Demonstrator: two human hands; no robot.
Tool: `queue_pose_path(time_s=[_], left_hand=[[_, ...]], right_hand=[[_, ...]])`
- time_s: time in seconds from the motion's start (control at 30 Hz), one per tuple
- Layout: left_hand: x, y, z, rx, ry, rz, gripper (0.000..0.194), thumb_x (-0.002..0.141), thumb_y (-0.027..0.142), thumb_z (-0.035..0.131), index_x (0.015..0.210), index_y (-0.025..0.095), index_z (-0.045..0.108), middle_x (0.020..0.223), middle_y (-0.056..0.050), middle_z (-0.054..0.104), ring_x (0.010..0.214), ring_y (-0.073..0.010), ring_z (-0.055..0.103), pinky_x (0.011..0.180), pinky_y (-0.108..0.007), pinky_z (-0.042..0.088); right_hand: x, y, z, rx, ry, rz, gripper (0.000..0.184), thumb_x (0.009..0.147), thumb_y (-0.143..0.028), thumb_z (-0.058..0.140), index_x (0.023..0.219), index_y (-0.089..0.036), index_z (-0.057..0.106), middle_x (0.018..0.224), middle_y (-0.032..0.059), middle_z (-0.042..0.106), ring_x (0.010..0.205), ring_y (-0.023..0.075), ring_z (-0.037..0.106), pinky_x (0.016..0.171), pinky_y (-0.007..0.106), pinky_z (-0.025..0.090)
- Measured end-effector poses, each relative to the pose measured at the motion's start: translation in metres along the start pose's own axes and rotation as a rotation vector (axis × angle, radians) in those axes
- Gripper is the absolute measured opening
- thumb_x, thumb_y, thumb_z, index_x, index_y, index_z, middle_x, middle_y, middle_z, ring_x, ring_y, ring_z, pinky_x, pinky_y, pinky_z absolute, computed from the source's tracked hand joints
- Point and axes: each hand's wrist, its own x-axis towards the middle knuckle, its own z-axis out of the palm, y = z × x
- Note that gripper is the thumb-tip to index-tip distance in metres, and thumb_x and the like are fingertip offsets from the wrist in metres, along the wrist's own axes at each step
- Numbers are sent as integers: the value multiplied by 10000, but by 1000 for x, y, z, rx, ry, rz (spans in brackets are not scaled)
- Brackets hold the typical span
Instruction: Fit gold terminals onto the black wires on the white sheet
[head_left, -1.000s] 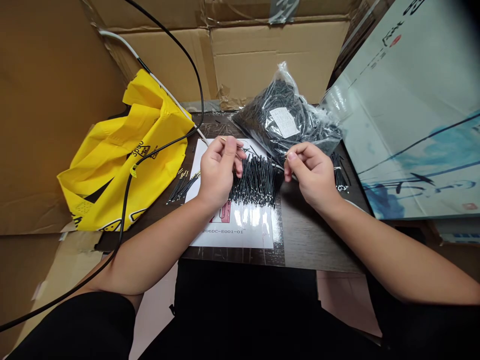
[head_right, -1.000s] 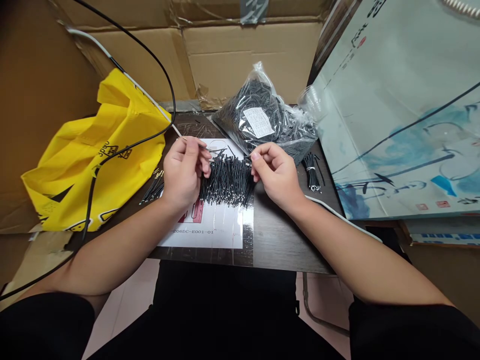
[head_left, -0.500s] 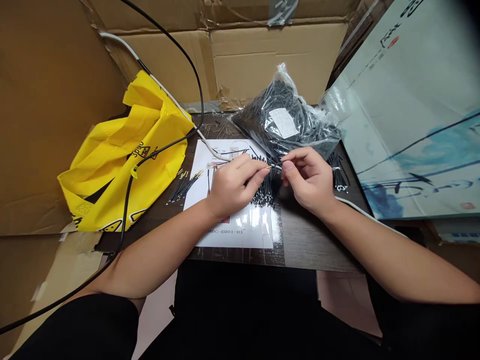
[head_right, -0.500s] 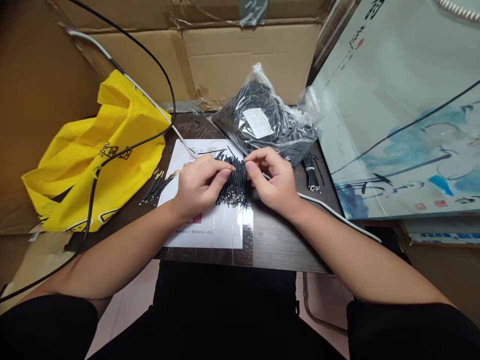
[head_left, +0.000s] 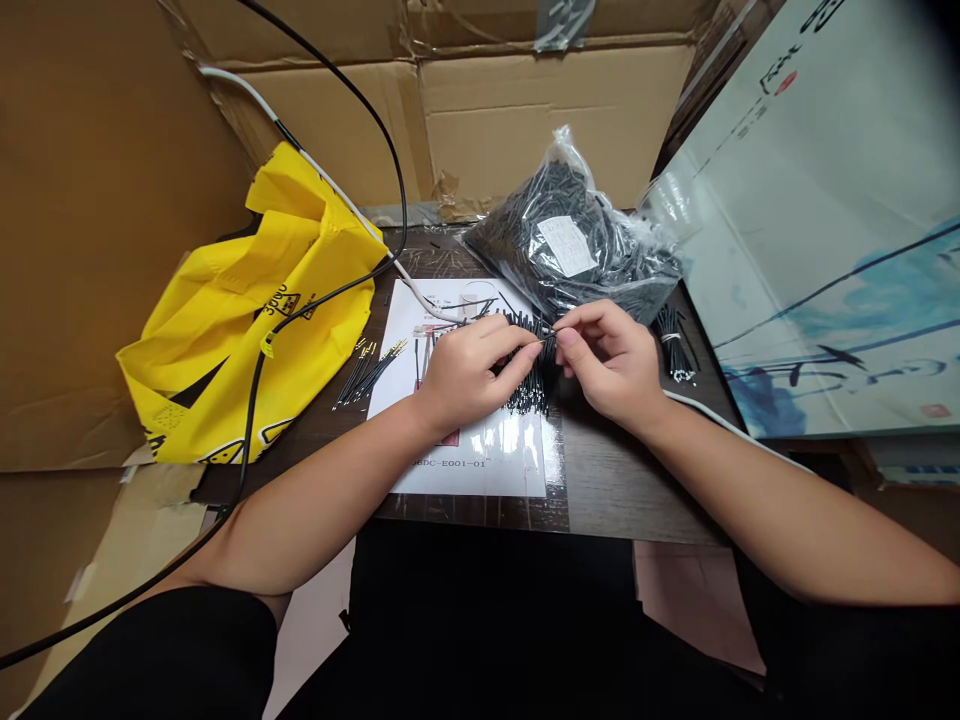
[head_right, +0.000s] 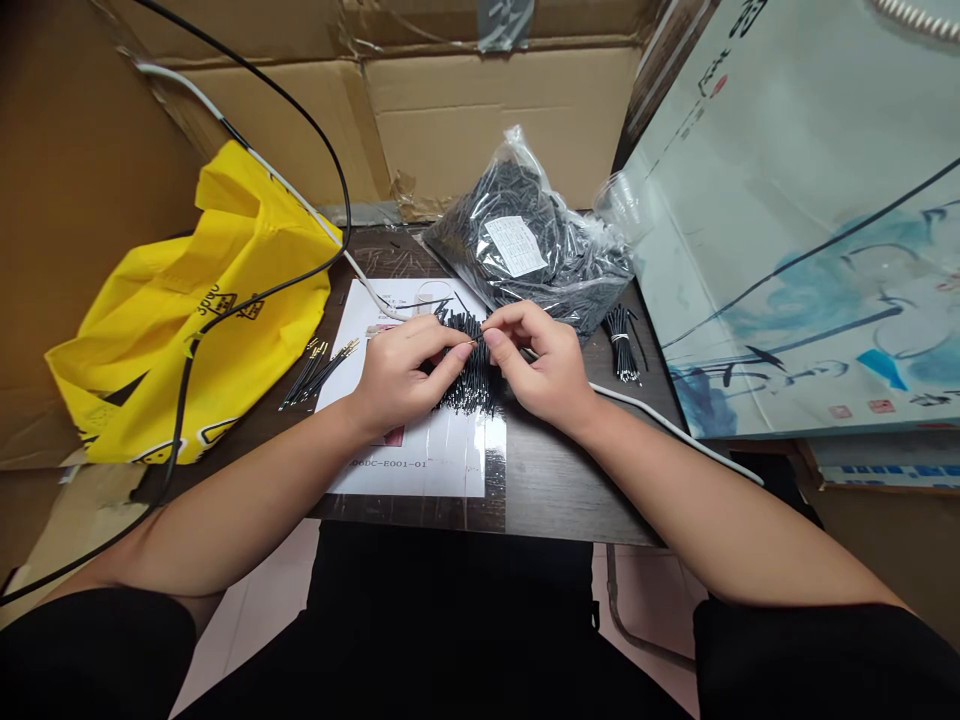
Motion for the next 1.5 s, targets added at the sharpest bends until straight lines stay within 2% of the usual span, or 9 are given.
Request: queue_pose_path(time_s=[0.17,0.37,0.57,0.7,0.87,1.1,1.5], left_hand=[[-1,-1,1,-2,-10,-5,175,931,297,568,924,196,710,735,6,634,671,-75,534,664,-233,421],[0,-1,0,-34,-2,0,174,934,291,565,945,195,709,734,4,633,678,-77,536,672,-234,432],[-1,-2,2,-22,-10,18,170,927,294,576,941,192,711,739,4,642,674,-77,538,665,-233,428],[-2,-3,3,-33,-2,27,176,923,294,587,988,203,723,748,2,651,677,-76,552,660,-227,436],[-1,-2,1,-78,12,7,176,922,276,595,1025,208,720,821,-2,703,714,-70,584,706,-219,475],[-1,-2,1,-74,18,3,196,936,296,571,1006,201,727,794,-14,699,699,-79,579,691,-234,473],[-1,-2,1,-77,27,46,210,923,293,601,1059,217,741,776,-9,668,681,-62,569,642,-195,442]], right_hand=[[0,-1,0,-27,-37,-13,59,923,-222,619,976,-201,605,684,-27,603,582,89,584,562,254,455],[2,0,-6,-86,42,-48,64,913,-199,622,977,-203,612,704,-23,617,603,91,605,605,262,482],[1,0,-3,-122,-53,-86,81,905,-190,626,984,-194,611,717,-25,624,603,81,594,586,241,478],[1,0,-3,-137,-42,-91,69,909,-196,622,977,-192,612,722,-24,628,606,78,594,585,236,476],[2,1,-7,-89,-8,-44,51,929,-229,602,977,-213,596,658,-39,603,565,92,585,574,261,475],[1,0,-6,-77,-37,-24,69,947,-283,587,975,-220,584,652,-33,604,562,99,584,556,268,471],[1,5,-5,84,-106,49,116,990,-333,521,996,-219,544,640,-37,573,518,84,533,506,240,443]])
